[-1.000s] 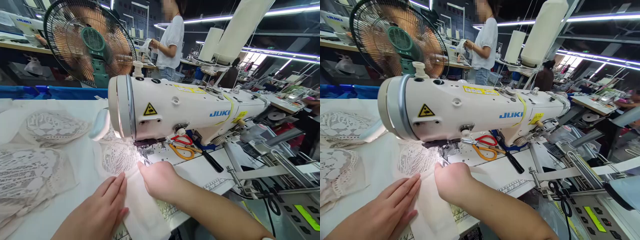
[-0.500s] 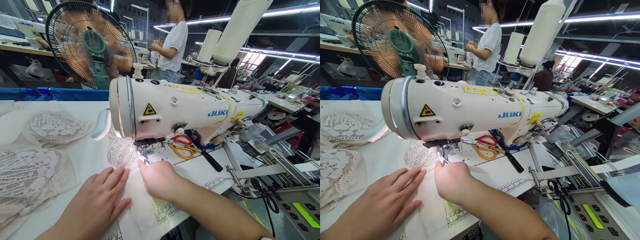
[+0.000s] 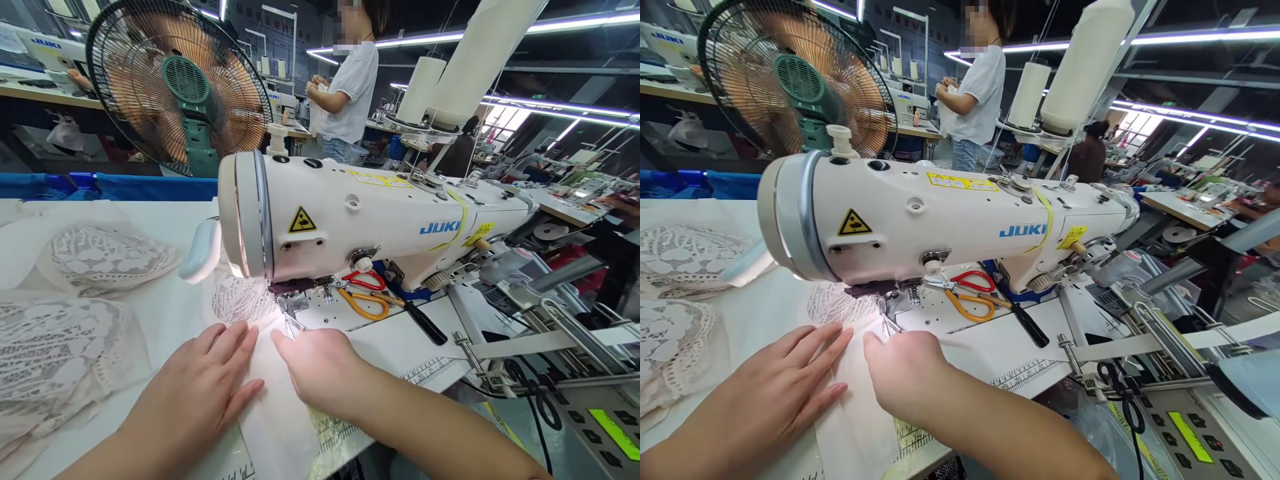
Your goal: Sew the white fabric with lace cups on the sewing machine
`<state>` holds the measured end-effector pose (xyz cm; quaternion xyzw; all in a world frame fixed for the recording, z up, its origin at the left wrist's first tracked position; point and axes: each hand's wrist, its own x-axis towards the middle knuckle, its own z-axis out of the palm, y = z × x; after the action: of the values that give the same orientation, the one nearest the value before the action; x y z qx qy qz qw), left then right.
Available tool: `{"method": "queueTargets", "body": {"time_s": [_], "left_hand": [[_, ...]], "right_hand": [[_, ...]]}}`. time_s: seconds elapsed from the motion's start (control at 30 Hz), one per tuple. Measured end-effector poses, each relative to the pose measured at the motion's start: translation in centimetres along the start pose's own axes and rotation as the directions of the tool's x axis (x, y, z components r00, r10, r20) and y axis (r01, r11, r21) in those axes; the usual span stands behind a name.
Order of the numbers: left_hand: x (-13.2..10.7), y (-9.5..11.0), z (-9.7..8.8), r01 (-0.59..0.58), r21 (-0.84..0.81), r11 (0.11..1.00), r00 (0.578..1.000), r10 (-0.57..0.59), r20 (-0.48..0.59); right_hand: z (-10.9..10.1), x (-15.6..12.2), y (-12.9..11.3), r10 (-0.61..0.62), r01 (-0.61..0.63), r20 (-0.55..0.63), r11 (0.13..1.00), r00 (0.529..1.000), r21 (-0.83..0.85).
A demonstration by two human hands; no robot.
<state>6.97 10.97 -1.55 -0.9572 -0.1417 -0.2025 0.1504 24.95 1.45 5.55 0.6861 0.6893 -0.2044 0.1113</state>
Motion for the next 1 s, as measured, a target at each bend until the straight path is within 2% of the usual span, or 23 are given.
{"method": "queueTargets", "body": {"time_s": [0.07, 0.1, 0.17, 0.23, 0.3, 0.47, 0.67, 1.0], "left_hand": [[-0.2, 0.3, -0.1, 0.027, -0.048, 0.998, 0.999, -0.028, -0.021], [-0.2, 0.5, -0.3, 0.025, -0.068, 0.997, 0.999, -0.028, -0.038], [0.0, 0.7, -0.7, -0.011, -0.074, 0.997, 0.996, 0.005, -0.084], [0.3, 0.8, -1.0, -0.069, -0.041, 0.997, 0.991, 0.064, -0.118], [0.5, 0.8, -1.1, -0.085, -0.027, 0.996, 0.989, 0.081, -0.121], [0.8, 0.7, -0.8, -0.021, -0.059, 0.998, 0.994, 0.014, -0.113], [1.9, 0.8, -1.1, -0.079, 0.078, 0.994, 0.994, 0.084, -0.063], [2.1, 1.5, -0.2, 0.012, 0.104, 0.995, 1.000, -0.012, 0.004]], "right_hand": [[1.3, -0.8, 0.7, -0.092, 0.087, -0.149, 0.995, 0.985, -0.042], [2.1, -1.1, 1.1, -0.156, 0.141, -0.233, 0.987, 0.960, -0.080], [3.6, -1.4, 1.9, -0.307, 0.265, -0.379, 0.951, 0.873, -0.160], [4.9, -1.5, 2.6, -0.429, 0.369, -0.456, 0.903, 0.780, -0.219], [5.8, -1.4, 3.0, -0.468, 0.406, -0.479, 0.883, 0.742, -0.234], [6.3, -1.4, 2.9, -0.460, 0.400, -0.482, 0.888, 0.746, -0.228], [6.3, -1.4, 2.6, -0.449, 0.402, -0.487, 0.893, 0.749, -0.205], [5.9, -1.3, 2.7, -0.414, 0.371, -0.448, 0.910, 0.793, -0.185]]}}
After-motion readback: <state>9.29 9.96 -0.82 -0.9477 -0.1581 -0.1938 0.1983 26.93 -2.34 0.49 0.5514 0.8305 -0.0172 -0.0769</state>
